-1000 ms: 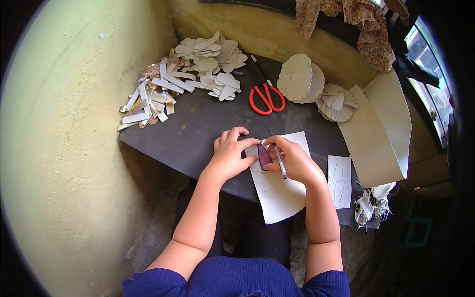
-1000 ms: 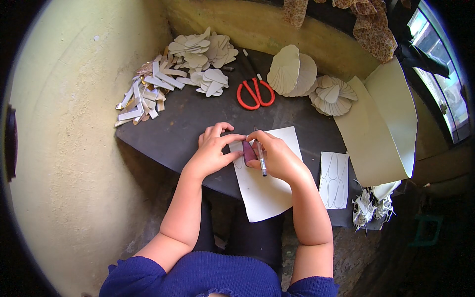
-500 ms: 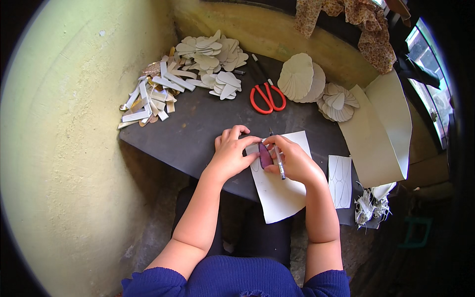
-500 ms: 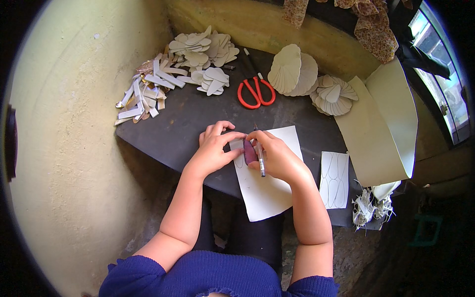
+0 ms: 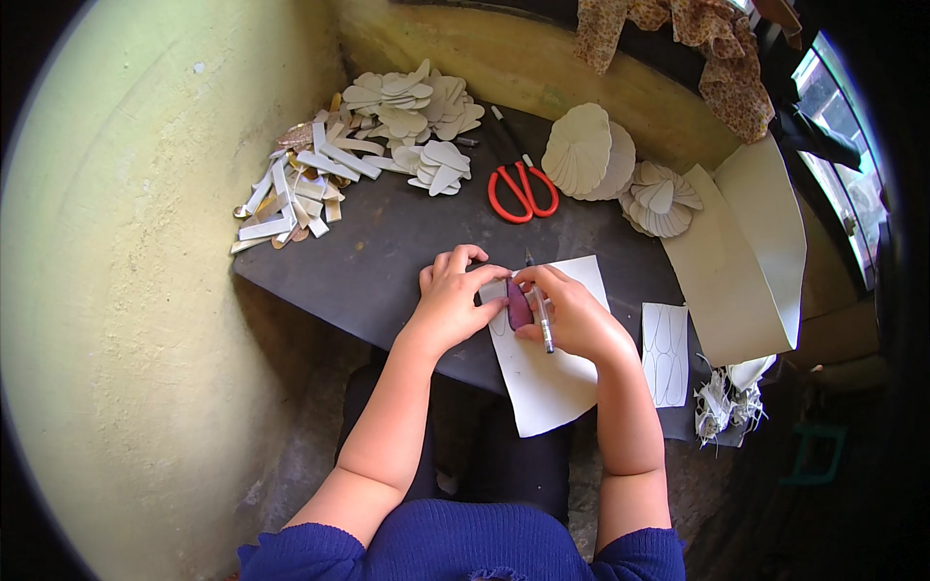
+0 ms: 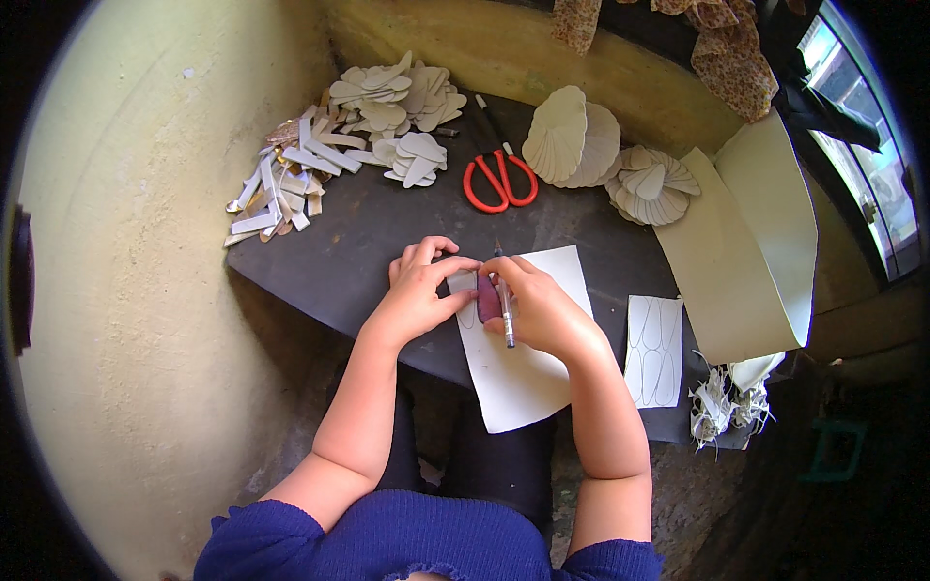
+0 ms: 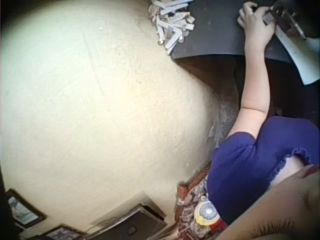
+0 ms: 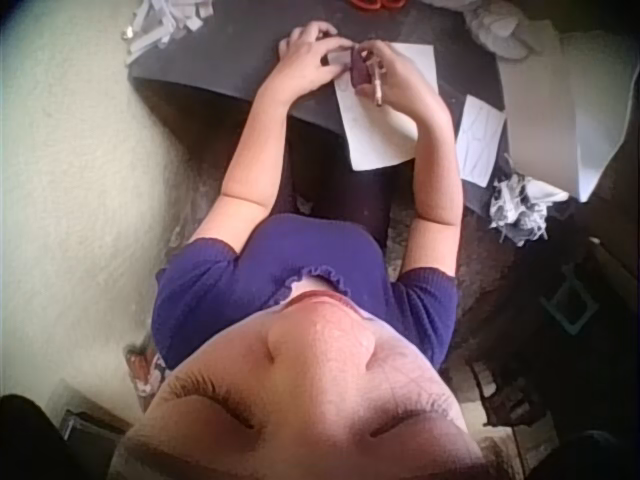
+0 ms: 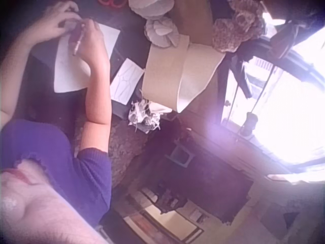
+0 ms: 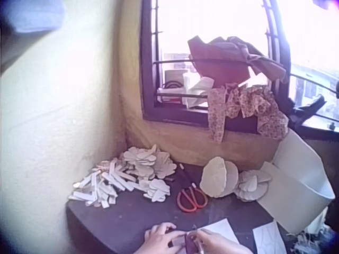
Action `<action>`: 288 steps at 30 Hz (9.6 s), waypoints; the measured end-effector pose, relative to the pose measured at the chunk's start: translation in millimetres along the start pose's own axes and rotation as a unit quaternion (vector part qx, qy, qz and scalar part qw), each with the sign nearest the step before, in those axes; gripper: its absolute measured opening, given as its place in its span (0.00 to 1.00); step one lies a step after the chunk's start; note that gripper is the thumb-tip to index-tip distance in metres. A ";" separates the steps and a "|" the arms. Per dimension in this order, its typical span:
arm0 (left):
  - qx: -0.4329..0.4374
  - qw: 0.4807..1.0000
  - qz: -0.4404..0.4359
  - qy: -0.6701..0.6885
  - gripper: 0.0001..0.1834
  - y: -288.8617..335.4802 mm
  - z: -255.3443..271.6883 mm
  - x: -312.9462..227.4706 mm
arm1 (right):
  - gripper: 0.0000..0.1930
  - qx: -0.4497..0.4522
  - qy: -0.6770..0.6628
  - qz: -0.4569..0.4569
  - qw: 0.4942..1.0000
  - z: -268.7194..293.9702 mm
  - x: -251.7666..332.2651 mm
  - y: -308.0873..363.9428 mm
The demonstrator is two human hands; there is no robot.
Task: The person places a small purple template onto a white sheet of paper and uses a pen to trace its outline. The person then repositions the template and traces additional shapes on the same sheet.
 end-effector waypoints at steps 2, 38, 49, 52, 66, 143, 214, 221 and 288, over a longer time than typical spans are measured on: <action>0.001 1.000 0.001 -0.001 0.19 0.0 0.0 0.2 | 0.33 0.002 0.000 -0.002 1.000 0.6 1.6 -0.2; -0.003 1.000 0.006 -0.012 0.17 2.5 0.2 -3.8 | 0.33 0.010 -0.017 -0.008 1.000 0.3 5.1 -2.6; 0.019 1.000 0.009 -0.024 0.20 7.1 2.0 -7.4 | 0.31 0.018 -0.017 -0.022 0.999 1.7 4.7 -2.9; 0.037 0.999 -0.001 -0.010 0.20 7.9 3.3 -5.6 | 0.34 0.029 -0.011 -0.034 0.999 0.9 1.8 -3.0; 0.045 0.999 0.015 -0.010 0.21 7.8 2.5 -9.7 | 0.32 0.009 0.002 -0.010 1.000 0.3 4.3 -2.0; 0.048 0.998 0.031 -0.031 0.28 11.9 6.6 -17.7 | 0.04 -0.215 -0.016 0.086 0.973 -6.8 -19.2 -16.9; 0.042 0.998 0.030 -0.027 0.20 10.4 3.6 -12.9 | 0.04 -0.198 -0.034 0.055 0.978 -5.6 -24.1 -19.1; 0.040 0.998 0.028 -0.028 0.20 10.1 3.2 -12.6 | 0.03 -0.203 -0.002 0.080 0.976 -1.6 -14.7 -17.3; 0.031 0.999 0.014 -0.041 0.21 9.3 1.5 -10.7 | 0.04 -0.183 -0.064 0.060 0.979 1.1 -13.3 -13.1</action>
Point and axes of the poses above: each hand's wrist, its own y-axis away from the middle knuckle, its own z-axis out of the back of the hand, x = y × z, the point moved 3 cm from there along -y, towards the middle knuckle, and after that the axes turned 11 degrees about z, right-handed, at the moved point
